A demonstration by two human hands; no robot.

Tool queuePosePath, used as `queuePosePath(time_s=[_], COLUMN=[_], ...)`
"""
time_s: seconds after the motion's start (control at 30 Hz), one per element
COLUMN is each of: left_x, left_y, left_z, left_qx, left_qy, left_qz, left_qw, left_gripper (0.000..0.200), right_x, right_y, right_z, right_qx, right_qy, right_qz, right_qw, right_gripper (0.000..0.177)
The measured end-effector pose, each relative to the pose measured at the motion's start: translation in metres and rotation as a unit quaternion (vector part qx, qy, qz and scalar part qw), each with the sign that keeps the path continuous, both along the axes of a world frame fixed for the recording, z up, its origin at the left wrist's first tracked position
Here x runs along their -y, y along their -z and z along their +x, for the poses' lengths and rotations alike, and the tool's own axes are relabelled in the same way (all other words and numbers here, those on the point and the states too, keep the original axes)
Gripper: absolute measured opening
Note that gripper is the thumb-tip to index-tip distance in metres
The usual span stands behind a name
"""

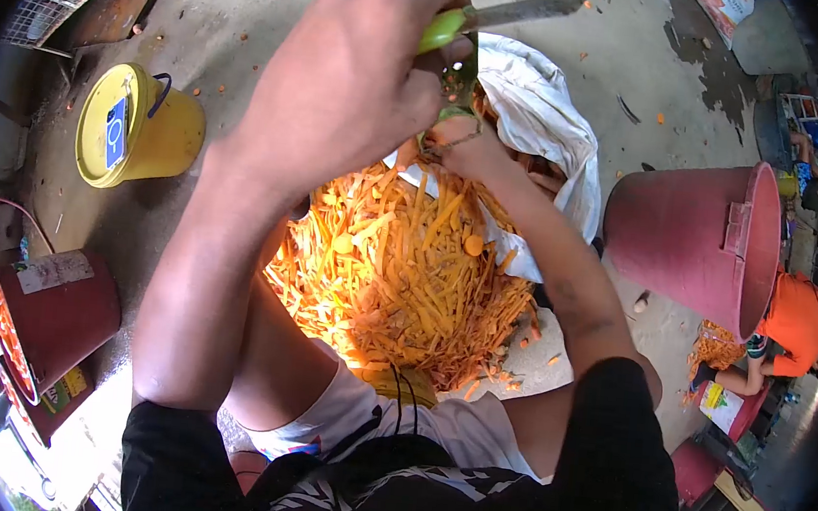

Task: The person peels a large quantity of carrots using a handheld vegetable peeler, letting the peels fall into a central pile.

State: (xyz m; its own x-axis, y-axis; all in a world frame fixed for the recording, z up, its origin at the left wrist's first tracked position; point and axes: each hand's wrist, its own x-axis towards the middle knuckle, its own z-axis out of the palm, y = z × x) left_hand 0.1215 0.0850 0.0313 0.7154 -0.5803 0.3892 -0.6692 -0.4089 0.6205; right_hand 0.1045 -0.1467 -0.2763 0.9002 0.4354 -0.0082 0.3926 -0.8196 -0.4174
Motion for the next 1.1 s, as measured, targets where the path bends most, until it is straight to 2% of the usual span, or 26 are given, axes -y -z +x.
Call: queuePosePath(time_s=[0.03, 0.1, 0.17, 0.2, 0.23, 0.27, 0.33, 0.37, 0.4, 0.47, 0.5, 0.6, 0.63, 0.8, 0.87, 0.9, 0.93, 1.0, 1.03, 1.07, 1.1], left_x=[0.001, 0.000, -0.006, -0.008, -0.009, -0.008, -0.004, 0.000, 0.005, 0.017, 0.024, 0.049, 0.056, 0.088, 0.094, 0.098, 0.104, 0.102, 0.096, 0.094, 0.089], left_y=[0.000, -0.001, 0.010, 0.015, 0.016, 0.014, 0.010, 0.009, 0.008, 0.007, 0.009, 0.017, 0.014, 0.012, 0.016, 0.026, 0.071, 0.085, 0.087, 0.085, 0.049], left_z=[0.000, -0.001, 0.008, 0.011, 0.011, 0.009, 0.004, -0.002, -0.007, -0.020, -0.028, -0.051, -0.060, -0.099, -0.108, -0.100, -0.077, -0.066, -0.060, -0.059, -0.078], left_qx=[0.000, -0.016, 0.009, 0.032, 0.026, 0.033, 0.029, 0.022, 0.028, 0.004, 0.001, 0.040, -0.002, -0.045, -0.048, -0.121, -0.084, -0.111, -0.099, -0.091, -0.124], left_qy=[-0.003, -0.011, 0.004, 0.019, 0.023, 0.025, 0.025, 0.016, 0.024, 0.022, 0.038, 0.072, 0.090, 0.131, 0.218, 0.214, 0.213, 0.189, 0.204, 0.227, 0.188], left_qz=[0.002, 0.012, -0.005, -0.029, -0.048, -0.055, -0.030, -0.024, -0.035, -0.004, -0.010, 0.016, 0.048, 0.125, 0.092, 0.151, 0.226, 0.256, 0.175, 0.093, 0.046], left_qw=[1.000, 1.000, 1.000, 0.999, 0.998, 0.998, 0.999, 0.999, 0.999, 1.000, 0.999, 0.997, 0.995, 0.982, 0.970, 0.958, 0.947, 0.941, 0.958, 0.965, 0.973], left_gripper=[0.013, 0.012, 0.012, 0.012, 0.013, 0.013, 0.015, 0.017, 0.017, 0.016, 0.016, 0.015, 0.029, 0.031, 0.031, 0.034, 0.038, 0.039, 0.037, 0.034, 0.028], right_x=[-0.014, -0.036, -0.038, -0.035, -0.031, -0.025, 0.000, 0.011, 0.012, 0.056, 0.042, 0.034, 0.022, 0.013, 0.014, 0.011, 0.008, 0.015, 0.022, 0.037, 0.050], right_y=[0.013, 0.031, 0.040, 0.038, 0.014, 0.000, -0.019, -0.029, -0.086, -0.101, -0.168, -0.240, -0.258, -0.274, -0.268, -0.272, -0.273, -0.279, -0.281, -0.256, -0.231], right_z=[0.001, -0.003, -0.006, -0.007, -0.011, -0.018, -0.034, -0.044, -0.065, -0.083, -0.109, -0.165, -0.182, -0.234, -0.245, -0.250, -0.253, -0.252, -0.254, -0.249, -0.246], right_qx=[0.004, -0.120, -0.108, -0.097, -0.170, -0.162, -0.135, -0.091, -0.092, -0.040, -0.013, 0.036, 0.105, 0.131, 0.199, 0.194, 0.195, 0.094, 0.051, 0.063, 0.083], right_qy=[-0.001, -0.011, 0.003, 0.018, 0.086, 0.089, 0.229, 0.257, 0.295, 0.386, 0.376, 0.397, 0.408, 0.422, 0.341, 0.345, 0.350, 0.346, 0.377, 0.398, 0.417], right_qz=[0.003, 0.051, 0.080, 0.104, 0.082, 0.075, 0.266, 0.400, 0.448, 0.468, 0.448, 0.371, 0.323, 0.305, 0.324, 0.315, 0.319, 0.515, 0.554, 0.607, 0.655], right_qw=[1.000, 0.991, 0.991, 0.990, 0.978, 0.980, 0.927, 0.875, 0.839, 0.794, 0.811, 0.839, 0.848, 0.844, 0.860, 0.863, 0.859, 0.779, 0.741, 0.685, 0.625], right_gripper=[0.041, 0.033, 0.029, 0.026, 0.026, 0.026, 0.041, 0.052, 0.056, 0.056, 0.054, 0.049, 0.045, 0.043, 0.042, 0.042, 0.042, 0.040, 0.039, 0.038, 0.037])
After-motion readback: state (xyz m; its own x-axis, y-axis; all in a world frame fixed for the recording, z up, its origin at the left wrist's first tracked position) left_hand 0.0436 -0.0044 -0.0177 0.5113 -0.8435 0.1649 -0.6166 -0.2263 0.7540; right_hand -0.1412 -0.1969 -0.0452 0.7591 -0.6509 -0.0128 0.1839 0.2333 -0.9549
